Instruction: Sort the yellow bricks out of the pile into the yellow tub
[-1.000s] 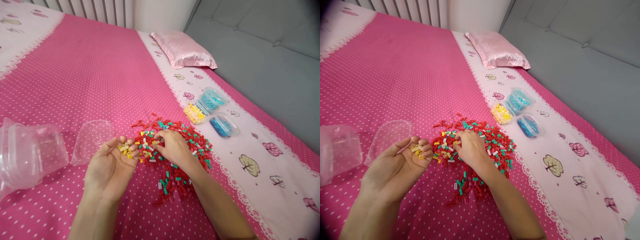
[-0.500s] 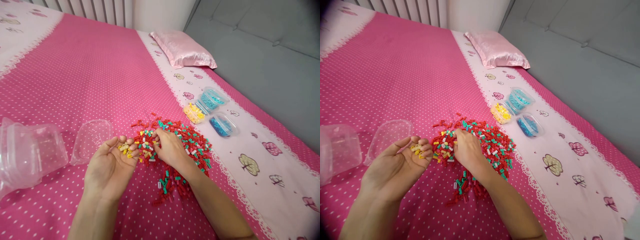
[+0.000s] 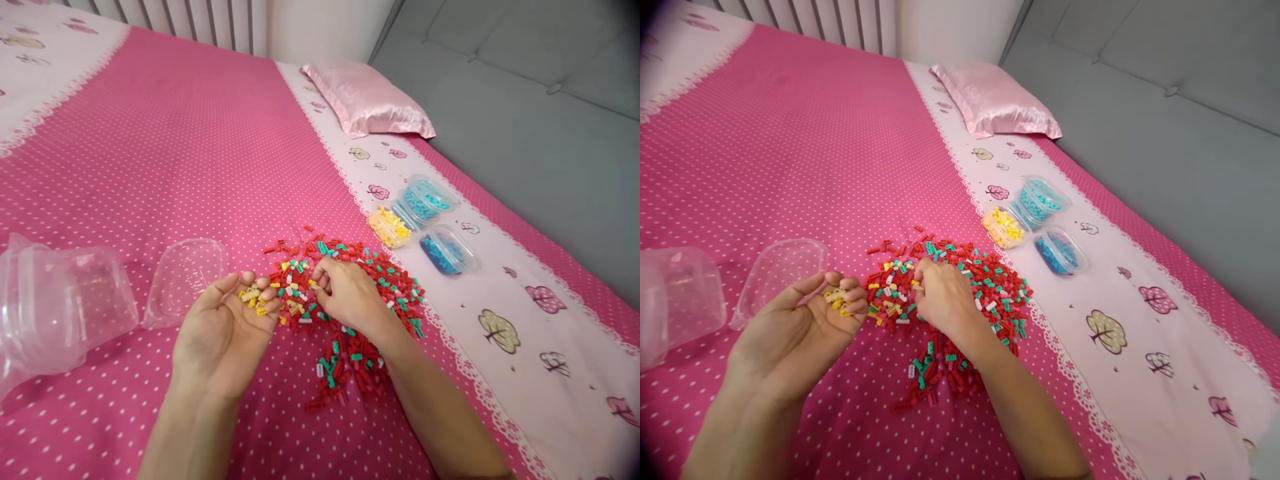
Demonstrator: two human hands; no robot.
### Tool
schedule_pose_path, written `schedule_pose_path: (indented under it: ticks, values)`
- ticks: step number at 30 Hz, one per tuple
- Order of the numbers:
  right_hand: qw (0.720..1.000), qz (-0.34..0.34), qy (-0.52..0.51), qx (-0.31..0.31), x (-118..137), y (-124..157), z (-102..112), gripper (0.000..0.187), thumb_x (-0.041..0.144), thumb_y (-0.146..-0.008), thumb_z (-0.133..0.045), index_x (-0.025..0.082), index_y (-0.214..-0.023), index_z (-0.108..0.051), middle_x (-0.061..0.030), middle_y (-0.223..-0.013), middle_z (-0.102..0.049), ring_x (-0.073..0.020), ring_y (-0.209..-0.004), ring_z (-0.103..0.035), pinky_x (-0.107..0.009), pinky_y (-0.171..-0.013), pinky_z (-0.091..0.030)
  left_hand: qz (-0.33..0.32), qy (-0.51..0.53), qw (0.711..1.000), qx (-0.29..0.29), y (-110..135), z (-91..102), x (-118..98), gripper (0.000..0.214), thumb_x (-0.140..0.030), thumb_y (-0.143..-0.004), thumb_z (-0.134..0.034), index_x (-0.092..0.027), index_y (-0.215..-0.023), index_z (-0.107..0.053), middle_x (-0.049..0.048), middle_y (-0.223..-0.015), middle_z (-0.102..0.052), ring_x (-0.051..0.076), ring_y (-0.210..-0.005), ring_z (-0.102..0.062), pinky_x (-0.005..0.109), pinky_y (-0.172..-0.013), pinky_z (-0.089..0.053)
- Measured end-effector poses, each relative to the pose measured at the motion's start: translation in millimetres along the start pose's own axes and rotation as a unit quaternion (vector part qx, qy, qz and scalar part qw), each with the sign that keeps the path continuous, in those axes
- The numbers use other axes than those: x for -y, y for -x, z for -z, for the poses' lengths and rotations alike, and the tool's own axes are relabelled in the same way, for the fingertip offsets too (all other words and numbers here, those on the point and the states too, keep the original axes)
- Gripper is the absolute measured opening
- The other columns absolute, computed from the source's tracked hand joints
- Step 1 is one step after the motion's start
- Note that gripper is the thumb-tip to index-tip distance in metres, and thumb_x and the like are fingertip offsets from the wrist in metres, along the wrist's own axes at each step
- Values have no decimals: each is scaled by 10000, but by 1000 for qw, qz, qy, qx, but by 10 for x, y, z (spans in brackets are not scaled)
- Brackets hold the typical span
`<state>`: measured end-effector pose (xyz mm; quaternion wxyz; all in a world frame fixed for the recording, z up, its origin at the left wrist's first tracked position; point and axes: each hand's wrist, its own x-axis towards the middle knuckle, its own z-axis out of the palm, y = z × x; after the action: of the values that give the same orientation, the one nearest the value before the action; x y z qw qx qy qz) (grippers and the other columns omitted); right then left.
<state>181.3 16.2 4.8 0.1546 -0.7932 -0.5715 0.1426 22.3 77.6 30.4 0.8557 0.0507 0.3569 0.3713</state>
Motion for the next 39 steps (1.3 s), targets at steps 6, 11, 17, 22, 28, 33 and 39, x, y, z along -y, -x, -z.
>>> schedule_pose_path:
  ticks: [6,11,17,22,28,33,39]
  values:
    - [995,26,-84,-50,-7,17,152,118,113,-725,-564,195,-809,-570,22,-686,-634,-108,-615,-577,-232,-609,-441,7,-9,1000,-3,0,6,1,275,-114,-839,-324,-124,-646,-521,60,-657,-523,118,-575,-519,240,-529,-498]
    - [961,95,-181,-186,171,153,349,35,203,-786,-570,199,-817,-586,9,-729,-632,-94,-582,-558,-240,-599,-477,26,-20,999,-3,16,-32,50,294,-111,-849,-326,-111,-665,-555,82,-691,-584,135,-610,-575,255,-565,-530]
    - [931,139,-212,-263,382,361,447,30,244,-814,-584,255,-830,-607,6,-781,-641,-120,-625,-576,-275,-610,-509,75,-35,996,31,40,-95,154,289,-119,-860,-333,-92,-791,-613,114,-774,-633,168,-694,-625,290,-631,-555]
    - [939,149,-205,-233,407,334,377,85,256,-807,-608,252,-892,-620,21,-769,-652,-110,-625,-593,-255,-614,-505,84,-39,995,41,49,-97,161,285,-113,-872,-329,-82,-836,-610,122,-858,-628,153,-723,-616,275,-659,-552]
    - [982,45,-109,-147,235,188,280,51,223,-779,-615,222,-807,-657,3,-749,-679,-131,-636,-606,-264,-608,-470,44,-26,998,23,34,-52,74,290,-124,-865,-329,-107,-694,-563,80,-709,-570,140,-633,-571,270,-594,-535]
    - [998,-15,58,4,123,60,74,136,186,-769,-577,237,-729,-697,-34,-761,-699,-201,-736,-638,-309,-653,-439,13,-11,1000,7,18,-13,34,271,-131,-848,-333,-121,-657,-525,72,-687,-537,126,-604,-535,247,-555,-511]
    - [996,-24,84,16,122,3,-53,194,258,-796,-546,269,-907,-705,-27,-925,-697,-196,-818,-629,-294,-672,-425,17,-16,1000,5,23,-14,35,255,-127,-836,-334,-124,-658,-516,70,-684,-524,129,-599,-523,247,-542,-501]
